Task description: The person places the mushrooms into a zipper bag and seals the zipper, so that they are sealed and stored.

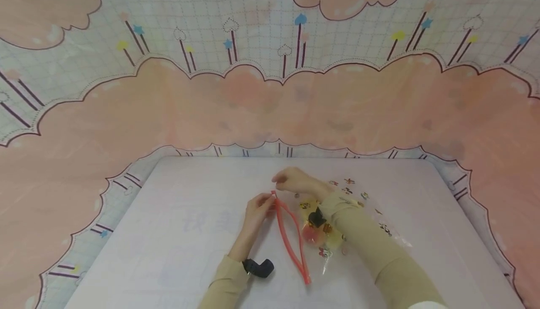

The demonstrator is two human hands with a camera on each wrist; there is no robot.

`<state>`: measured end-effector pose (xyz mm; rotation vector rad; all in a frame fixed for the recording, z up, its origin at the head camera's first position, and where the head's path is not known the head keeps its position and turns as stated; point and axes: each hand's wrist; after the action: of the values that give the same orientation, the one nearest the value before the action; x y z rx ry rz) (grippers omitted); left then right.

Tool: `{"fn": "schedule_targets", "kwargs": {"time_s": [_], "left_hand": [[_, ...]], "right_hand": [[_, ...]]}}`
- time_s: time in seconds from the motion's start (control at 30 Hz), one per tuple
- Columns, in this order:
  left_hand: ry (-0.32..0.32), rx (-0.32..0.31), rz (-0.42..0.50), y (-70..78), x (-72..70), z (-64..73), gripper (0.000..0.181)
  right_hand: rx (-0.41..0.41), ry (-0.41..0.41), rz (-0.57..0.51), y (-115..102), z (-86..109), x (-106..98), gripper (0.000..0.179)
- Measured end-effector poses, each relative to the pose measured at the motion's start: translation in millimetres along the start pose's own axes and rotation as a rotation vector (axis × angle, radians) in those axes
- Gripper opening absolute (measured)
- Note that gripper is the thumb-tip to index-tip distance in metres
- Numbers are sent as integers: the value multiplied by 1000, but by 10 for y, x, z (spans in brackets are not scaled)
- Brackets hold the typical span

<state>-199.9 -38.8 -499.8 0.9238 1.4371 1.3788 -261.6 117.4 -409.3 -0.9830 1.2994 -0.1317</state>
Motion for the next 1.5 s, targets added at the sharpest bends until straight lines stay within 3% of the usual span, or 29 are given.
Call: {"fn": "schedule_targets", "kwargs": {"time_s": [0.17,0.4,0.57,0.83,1.07,1.27,1.5], "left_hand": [[0,-12,-1,56,3,0,23],[-21,18,-4,337,-73,145,22],[-19,23,-2,404,-102,188,22],[-15,35,9,378,-71,136,21],[-10,31,30,118,47,-56,22],[-10,31,56,64,90,-97,23],[-16,45,51,431,22,99,21]], "right_hand": [[16,10,10,11,-93,70,35],[54,4,-1,57,-141,159,29],[66,6,-12,87,-164,196,26],[54,13,7,105,-186,202,21],[61,35,16,75,-171,137,19],[50,61,53,75,-181,117,15],[48,95,70,82,-185,94,10]]}}
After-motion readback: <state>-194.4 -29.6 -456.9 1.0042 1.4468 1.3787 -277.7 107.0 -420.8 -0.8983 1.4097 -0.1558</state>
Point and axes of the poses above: each hand's wrist, its own z-axis away from the middle knuckle, its own x-axis out of the palm, y = z × x, and after that the axes turned 13 degrees about y, right-handed
